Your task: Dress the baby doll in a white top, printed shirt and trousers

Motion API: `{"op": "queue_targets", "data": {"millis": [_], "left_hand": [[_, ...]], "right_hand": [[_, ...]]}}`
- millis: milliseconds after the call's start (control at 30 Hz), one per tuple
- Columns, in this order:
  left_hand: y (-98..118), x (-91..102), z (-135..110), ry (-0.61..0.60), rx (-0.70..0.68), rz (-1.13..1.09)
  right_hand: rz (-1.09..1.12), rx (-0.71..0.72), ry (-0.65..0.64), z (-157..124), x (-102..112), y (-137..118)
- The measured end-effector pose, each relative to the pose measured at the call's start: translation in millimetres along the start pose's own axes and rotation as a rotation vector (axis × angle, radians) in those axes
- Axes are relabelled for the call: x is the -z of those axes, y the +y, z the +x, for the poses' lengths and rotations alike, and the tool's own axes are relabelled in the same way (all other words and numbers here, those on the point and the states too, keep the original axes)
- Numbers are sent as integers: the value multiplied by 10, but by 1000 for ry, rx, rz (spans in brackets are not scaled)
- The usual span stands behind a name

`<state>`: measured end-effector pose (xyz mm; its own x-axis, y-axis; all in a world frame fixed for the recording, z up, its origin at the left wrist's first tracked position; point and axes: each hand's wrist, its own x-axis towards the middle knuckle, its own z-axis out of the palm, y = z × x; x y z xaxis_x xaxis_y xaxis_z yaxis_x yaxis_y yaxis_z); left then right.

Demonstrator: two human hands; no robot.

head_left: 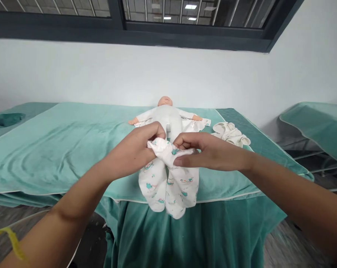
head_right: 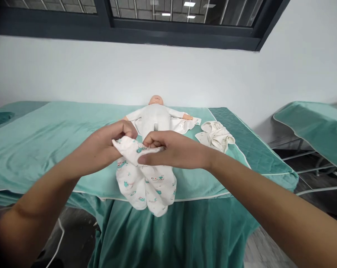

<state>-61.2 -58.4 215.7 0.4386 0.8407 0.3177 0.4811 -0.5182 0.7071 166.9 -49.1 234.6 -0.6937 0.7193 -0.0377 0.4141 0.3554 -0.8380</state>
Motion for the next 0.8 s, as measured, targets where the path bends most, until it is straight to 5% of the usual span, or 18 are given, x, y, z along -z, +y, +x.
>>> {"op": "queue_targets", "data": {"millis": [133, 367, 633, 800], "left_hand": [[34, 0, 59, 96, 40, -189], [-62, 187, 84, -70, 73, -313], [-278, 144, 136, 360, 1, 120], [-400, 47, 175, 416, 150, 131]], "right_hand": [[188, 57, 66, 33, 57, -89], [132, 135, 263, -10, 221, -61], [-106, 72, 349, -84, 468, 204], [-159, -141, 244, -52, 433, 425]]}}
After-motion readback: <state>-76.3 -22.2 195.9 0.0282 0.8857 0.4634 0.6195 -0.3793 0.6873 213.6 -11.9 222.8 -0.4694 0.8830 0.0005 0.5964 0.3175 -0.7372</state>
